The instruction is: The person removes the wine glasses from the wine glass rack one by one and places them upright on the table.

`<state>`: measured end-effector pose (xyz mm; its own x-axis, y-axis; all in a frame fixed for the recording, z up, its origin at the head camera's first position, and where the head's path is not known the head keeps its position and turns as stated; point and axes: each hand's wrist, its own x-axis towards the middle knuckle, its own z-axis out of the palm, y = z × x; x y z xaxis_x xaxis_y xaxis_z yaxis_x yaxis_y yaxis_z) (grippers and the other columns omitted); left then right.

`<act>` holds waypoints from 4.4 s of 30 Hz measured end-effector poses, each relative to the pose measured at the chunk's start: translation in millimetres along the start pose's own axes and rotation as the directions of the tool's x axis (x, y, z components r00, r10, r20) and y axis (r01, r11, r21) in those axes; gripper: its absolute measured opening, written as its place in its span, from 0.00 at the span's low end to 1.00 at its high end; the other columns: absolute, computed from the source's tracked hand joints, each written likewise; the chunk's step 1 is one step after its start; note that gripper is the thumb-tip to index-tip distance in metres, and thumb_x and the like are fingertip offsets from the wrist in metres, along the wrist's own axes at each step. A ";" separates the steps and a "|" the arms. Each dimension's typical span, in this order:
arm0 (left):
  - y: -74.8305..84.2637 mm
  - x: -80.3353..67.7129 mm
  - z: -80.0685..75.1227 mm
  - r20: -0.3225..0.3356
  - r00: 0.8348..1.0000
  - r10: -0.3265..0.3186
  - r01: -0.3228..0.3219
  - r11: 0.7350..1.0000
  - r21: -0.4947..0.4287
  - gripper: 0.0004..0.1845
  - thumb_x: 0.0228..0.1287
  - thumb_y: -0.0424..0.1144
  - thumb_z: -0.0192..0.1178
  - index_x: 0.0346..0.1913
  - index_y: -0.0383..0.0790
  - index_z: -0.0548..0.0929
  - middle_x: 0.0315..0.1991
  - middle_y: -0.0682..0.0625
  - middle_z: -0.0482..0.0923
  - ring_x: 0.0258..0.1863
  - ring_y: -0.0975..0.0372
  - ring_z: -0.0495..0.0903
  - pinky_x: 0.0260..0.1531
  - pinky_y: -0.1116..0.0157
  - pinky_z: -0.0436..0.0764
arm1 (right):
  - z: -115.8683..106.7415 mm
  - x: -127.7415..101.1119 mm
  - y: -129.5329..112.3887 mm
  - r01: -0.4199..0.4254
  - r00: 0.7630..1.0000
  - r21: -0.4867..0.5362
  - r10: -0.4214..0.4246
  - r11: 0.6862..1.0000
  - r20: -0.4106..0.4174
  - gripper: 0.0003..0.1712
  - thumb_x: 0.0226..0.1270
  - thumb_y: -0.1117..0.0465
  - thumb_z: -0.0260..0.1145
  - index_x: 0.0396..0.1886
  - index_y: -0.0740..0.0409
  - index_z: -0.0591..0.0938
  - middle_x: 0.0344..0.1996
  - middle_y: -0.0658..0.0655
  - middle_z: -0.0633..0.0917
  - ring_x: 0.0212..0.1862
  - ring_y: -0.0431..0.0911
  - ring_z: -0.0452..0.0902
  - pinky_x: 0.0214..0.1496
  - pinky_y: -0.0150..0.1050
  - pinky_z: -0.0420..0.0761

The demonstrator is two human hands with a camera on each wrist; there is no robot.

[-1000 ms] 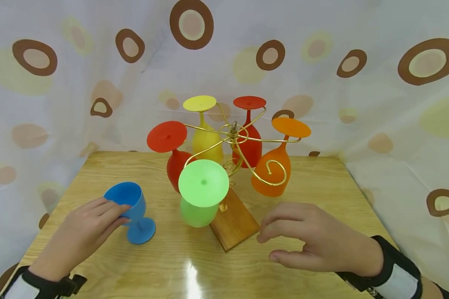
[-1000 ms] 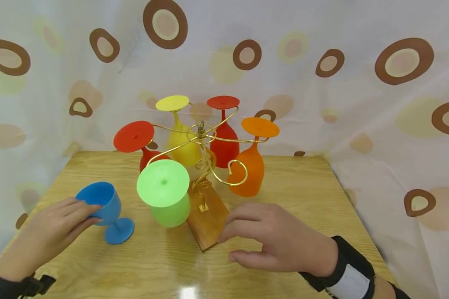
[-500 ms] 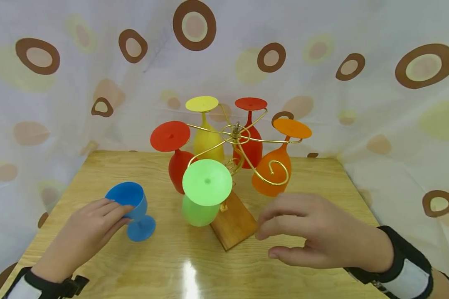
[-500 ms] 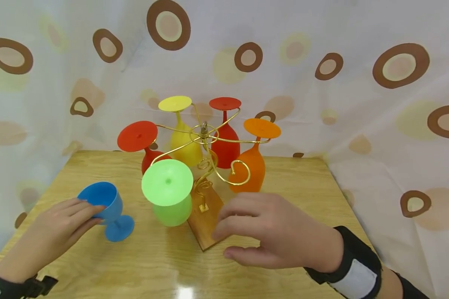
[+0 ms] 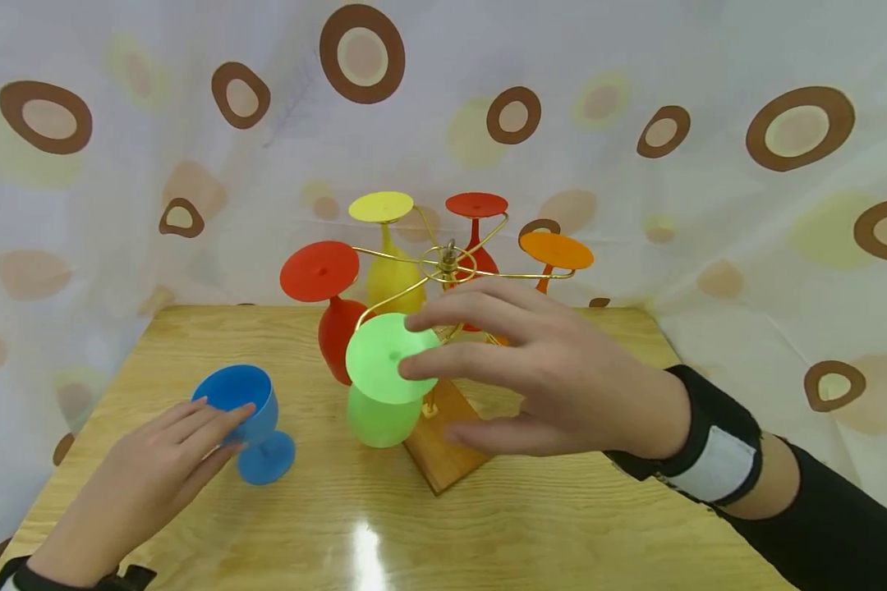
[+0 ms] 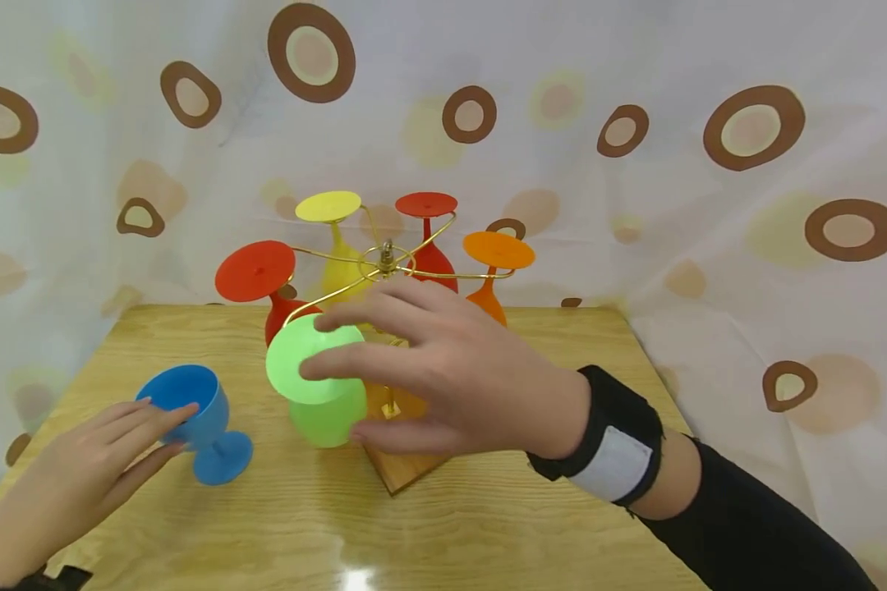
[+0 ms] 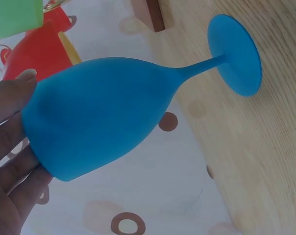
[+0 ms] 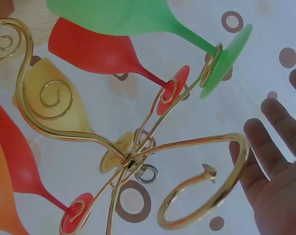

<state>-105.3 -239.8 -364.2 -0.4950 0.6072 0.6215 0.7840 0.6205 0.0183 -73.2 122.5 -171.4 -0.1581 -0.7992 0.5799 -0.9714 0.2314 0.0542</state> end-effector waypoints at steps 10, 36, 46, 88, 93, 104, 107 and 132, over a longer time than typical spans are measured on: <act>22.8 5.9 -22.7 -0.131 0.989 0.074 -0.080 0.996 -0.042 0.22 0.69 0.53 0.45 0.52 0.43 0.81 0.44 0.53 0.80 0.38 0.59 0.77 0.49 0.76 0.68 | 7.5 13.1 12.1 -0.051 0.978 0.008 0.049 0.999 0.202 0.30 0.58 0.47 0.65 0.59 0.50 0.72 0.62 0.55 0.68 0.60 0.47 0.64 0.60 0.42 0.67; 64.0 25.6 -28.8 -0.258 0.936 0.240 -0.271 0.958 -0.091 0.15 0.66 0.46 0.54 0.47 0.41 0.83 0.40 0.54 0.82 0.36 0.61 0.79 0.45 0.71 0.76 | 23.1 16.1 18.8 -0.082 0.962 -0.123 0.111 0.989 0.249 0.22 0.56 0.46 0.66 0.50 0.45 0.78 0.52 0.50 0.76 0.53 0.44 0.69 0.49 0.37 0.74; 61.4 21.7 -26.0 -0.244 0.942 0.232 -0.259 0.962 -0.088 0.16 0.65 0.47 0.55 0.48 0.42 0.83 0.41 0.54 0.81 0.37 0.61 0.79 0.45 0.71 0.76 | 29.0 14.1 19.4 -0.159 0.931 -0.136 0.195 0.978 0.309 0.26 0.59 0.43 0.62 0.58 0.38 0.74 0.60 0.50 0.72 0.56 0.44 0.70 0.43 0.36 0.78; 62.8 18.6 -32.7 -0.231 0.951 0.208 -0.230 0.970 -0.077 0.16 0.68 0.46 0.50 0.45 0.42 0.84 0.37 0.55 0.81 0.34 0.62 0.79 0.34 0.71 0.78 | 43.7 28.3 26.0 -0.377 0.896 -0.301 0.427 0.876 0.120 0.29 0.52 0.37 0.65 0.52 0.44 0.75 0.39 0.48 0.74 0.31 0.40 0.67 0.26 0.30 0.69; 62.8 19.6 -31.8 -0.226 0.952 0.208 -0.231 0.969 -0.083 0.16 0.68 0.46 0.50 0.46 0.42 0.84 0.38 0.55 0.81 0.34 0.62 0.79 0.34 0.71 0.79 | 40.7 21.9 30.0 -0.372 0.907 -0.311 0.413 0.875 0.077 0.26 0.52 0.41 0.63 0.50 0.44 0.76 0.38 0.48 0.74 0.29 0.40 0.66 0.23 0.31 0.67; 65.1 23.1 -29.0 -0.235 0.947 0.217 -0.243 0.966 -0.090 0.16 0.68 0.46 0.51 0.45 0.42 0.84 0.38 0.55 0.81 0.34 0.62 0.79 0.35 0.71 0.79 | 35.0 9.0 24.4 -0.302 0.945 -0.307 0.326 0.903 0.029 0.25 0.48 0.42 0.62 0.45 0.48 0.79 0.31 0.47 0.73 0.26 0.38 0.64 0.25 0.31 0.64; 67.0 22.2 -28.1 -0.239 0.953 0.187 -0.218 0.970 -0.108 0.16 0.67 0.48 0.52 0.45 0.42 0.84 0.37 0.55 0.82 0.34 0.63 0.79 0.35 0.73 0.79 | 35.1 7.8 19.3 -0.281 0.954 -0.281 0.298 0.918 0.018 0.25 0.47 0.43 0.62 0.45 0.49 0.80 0.32 0.49 0.73 0.27 0.39 0.64 0.25 0.31 0.64; 67.8 35.7 -21.3 -0.288 0.956 0.063 -0.161 0.929 -0.332 0.15 0.58 0.45 0.63 0.42 0.37 0.83 0.37 0.52 0.81 0.37 0.63 0.78 0.47 0.76 0.73 | 31.2 -1.9 -13.0 -0.247 0.961 0.013 0.246 0.969 -0.124 0.29 0.38 0.47 0.71 0.41 0.58 0.77 0.38 0.51 0.77 0.37 0.39 0.73 0.30 0.25 0.74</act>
<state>-61.8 -186.6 -324.1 -0.3159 0.4761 0.8207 0.9329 0.3137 0.1772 -65.8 103.7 -198.5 -0.3692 -0.6421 0.6719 -0.9046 0.4140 -0.1014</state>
